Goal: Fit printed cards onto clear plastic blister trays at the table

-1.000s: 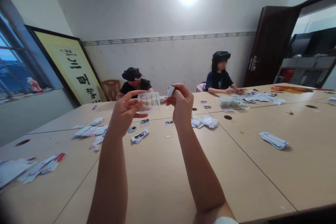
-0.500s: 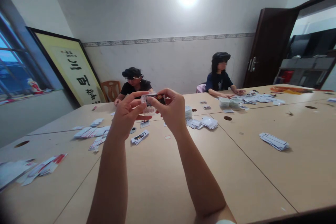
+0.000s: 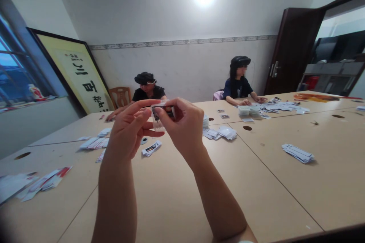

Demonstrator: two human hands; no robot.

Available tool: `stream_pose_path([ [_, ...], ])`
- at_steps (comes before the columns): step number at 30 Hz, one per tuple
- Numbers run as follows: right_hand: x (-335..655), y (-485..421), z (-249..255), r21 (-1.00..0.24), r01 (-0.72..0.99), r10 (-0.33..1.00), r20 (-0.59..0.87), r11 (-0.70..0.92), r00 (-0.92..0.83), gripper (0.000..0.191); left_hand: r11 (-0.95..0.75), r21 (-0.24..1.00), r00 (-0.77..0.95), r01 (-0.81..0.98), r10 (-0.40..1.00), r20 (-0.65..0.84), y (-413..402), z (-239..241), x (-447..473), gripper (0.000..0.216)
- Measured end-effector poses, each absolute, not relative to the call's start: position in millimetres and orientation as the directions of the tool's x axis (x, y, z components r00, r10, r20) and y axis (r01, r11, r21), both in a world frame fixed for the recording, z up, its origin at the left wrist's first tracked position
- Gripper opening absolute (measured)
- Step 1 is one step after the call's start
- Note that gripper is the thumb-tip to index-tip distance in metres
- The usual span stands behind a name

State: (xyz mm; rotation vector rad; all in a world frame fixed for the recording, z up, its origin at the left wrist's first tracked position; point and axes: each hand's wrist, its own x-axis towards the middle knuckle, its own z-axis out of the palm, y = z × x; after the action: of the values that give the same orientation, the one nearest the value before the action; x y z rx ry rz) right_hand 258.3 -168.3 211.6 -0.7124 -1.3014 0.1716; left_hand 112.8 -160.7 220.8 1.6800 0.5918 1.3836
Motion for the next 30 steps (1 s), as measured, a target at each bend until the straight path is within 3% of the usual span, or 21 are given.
stream_pose_path([
  [7, 257, -186, 212, -0.458, 0.349, 0.365, 0.881, 0.818, 0.300, 0.006, -0.548, 0.814, 0.202, -0.192, 0.790, 0.579, -182, 225, 120, 0.032],
  [30, 259, -199, 213, -0.501, 0.340, 0.422, 0.862, 0.796, 0.281, 0.008, -0.554, 0.826, 0.172, -0.107, 0.807, 0.564, -191, 229, 120, 0.025],
])
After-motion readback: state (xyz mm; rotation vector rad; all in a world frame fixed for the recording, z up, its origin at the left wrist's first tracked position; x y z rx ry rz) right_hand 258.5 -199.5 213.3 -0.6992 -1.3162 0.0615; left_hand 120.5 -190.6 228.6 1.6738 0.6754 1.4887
